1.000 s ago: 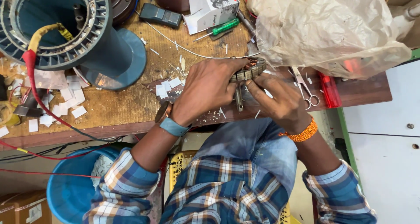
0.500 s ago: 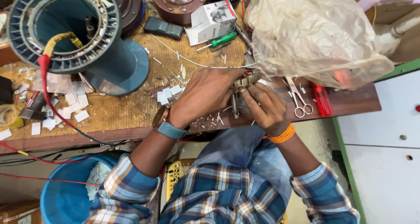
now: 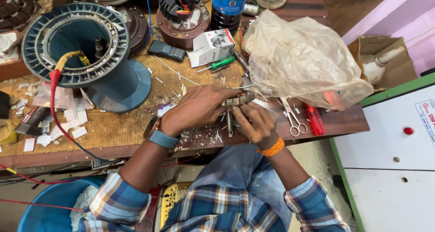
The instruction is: The person repeatedly cuts small white plastic pieces with scissors and inserts them into slots on a cylindrical motor rotor. The person handles the rotor and plastic pieces by hand, working at a cluttered bench with motor parts and tools.
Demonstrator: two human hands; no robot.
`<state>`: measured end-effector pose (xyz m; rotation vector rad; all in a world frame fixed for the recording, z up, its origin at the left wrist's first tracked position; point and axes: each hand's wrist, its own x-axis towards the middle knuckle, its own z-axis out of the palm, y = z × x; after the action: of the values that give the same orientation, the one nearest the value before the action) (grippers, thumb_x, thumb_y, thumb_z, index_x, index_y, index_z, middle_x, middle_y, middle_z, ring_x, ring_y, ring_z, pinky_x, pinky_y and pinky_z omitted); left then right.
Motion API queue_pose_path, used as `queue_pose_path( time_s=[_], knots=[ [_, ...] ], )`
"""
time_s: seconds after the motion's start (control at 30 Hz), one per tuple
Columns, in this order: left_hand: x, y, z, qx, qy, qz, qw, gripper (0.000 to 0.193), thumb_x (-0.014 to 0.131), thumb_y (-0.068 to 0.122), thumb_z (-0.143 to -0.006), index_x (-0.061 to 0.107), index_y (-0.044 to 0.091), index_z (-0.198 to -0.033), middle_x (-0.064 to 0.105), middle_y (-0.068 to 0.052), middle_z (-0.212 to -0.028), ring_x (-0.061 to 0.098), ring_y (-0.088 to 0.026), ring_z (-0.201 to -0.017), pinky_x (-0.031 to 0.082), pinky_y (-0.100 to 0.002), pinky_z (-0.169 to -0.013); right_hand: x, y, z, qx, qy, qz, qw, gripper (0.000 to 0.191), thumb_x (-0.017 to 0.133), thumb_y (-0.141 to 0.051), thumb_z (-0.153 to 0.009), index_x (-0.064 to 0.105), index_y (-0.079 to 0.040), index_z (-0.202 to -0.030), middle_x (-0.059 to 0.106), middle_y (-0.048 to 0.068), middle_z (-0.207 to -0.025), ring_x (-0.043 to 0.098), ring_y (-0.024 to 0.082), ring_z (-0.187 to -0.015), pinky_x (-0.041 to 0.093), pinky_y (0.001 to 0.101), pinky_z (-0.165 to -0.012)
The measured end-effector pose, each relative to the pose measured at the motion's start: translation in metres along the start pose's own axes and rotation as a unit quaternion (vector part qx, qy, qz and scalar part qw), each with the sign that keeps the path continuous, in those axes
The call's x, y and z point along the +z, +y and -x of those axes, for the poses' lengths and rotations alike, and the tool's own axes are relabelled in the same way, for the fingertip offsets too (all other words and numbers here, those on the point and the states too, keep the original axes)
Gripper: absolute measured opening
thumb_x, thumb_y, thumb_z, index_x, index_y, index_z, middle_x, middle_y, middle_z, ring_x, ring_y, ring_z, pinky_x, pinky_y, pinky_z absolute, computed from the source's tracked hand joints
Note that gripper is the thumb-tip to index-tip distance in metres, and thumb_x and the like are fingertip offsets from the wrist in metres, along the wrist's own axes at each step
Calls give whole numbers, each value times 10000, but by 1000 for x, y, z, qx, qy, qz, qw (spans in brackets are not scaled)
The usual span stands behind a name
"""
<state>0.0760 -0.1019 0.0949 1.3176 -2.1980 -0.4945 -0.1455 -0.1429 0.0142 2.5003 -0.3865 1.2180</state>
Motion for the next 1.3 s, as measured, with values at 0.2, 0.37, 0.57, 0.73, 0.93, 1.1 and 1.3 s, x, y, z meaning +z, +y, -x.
queue_pose_path(
  time_s=[0.2,0.37,0.57,0.73,0.93,1.1,1.3],
  knots=[
    [-3,-18,-1,80,-26,6,996,534,689,212,-910,566,68,-1409,690,-169,-1254,635,-417,-1137,515,-511,-926,-6,6,-3,19,59,18,998,251,816,-265,-888,806,-203,-1130,563,9,-938,509,225,-970,457,432,-913],
    [3,-22,8,48,-9,49,998,658,812,322,-841,567,66,-1395,646,-186,-1287,594,-408,-1182,490,-494,-1002,-2,-1,-18,247,22,-150,957,416,826,-295,-868,699,-93,-1208,647,89,-1175,596,281,-1123,466,443,-1001],
    [20,-13,26,-11,216,-26,976,652,874,332,-735,631,64,-1277,673,-139,-1288,617,-336,-1201,523,-447,-1021,-10,3,-33,325,-70,-251,909,427,821,-212,-820,734,-90,-1219,737,79,-1232,608,294,-1131,489,418,-1015],
    [36,-9,33,-35,236,-16,971,464,851,235,-812,676,53,-1202,718,-132,-1191,663,-321,-1160,514,-447,-1012,-10,0,-36,362,-98,-277,885,470,867,-217,-759,737,-113,-1199,762,70,-1175,616,242,-1056,460,414,-968],
    [37,-10,32,-28,233,-14,972,408,827,213,-815,676,39,-1152,735,-127,-1153,691,-306,-1138,495,-416,-957,-6,-15,-38,430,-63,-289,853,405,810,-162,-807,743,-128,-1205,749,55,-1198,594,246,-1084,491,384,-978],
    [34,-14,31,-33,223,-2,974,387,811,192,-818,686,51,-1157,746,-104,-1151,701,-289,-1138,493,-408,-960,-3,-25,-40,419,-43,-246,873,419,830,-207,-824,715,-124,-1218,727,52,-1223,583,278,-1162,477,408,-1040],
    [39,-13,32,-52,233,39,970,419,800,182,-823,681,67,-1208,734,-107,-1193,669,-299,-1201,465,-438,-1053,3,-30,-40,436,-34,-230,869,368,802,-212,-861,706,-113,-1202,729,44,-1229,589,273,-1180,471,406,-1062]
  ],
)
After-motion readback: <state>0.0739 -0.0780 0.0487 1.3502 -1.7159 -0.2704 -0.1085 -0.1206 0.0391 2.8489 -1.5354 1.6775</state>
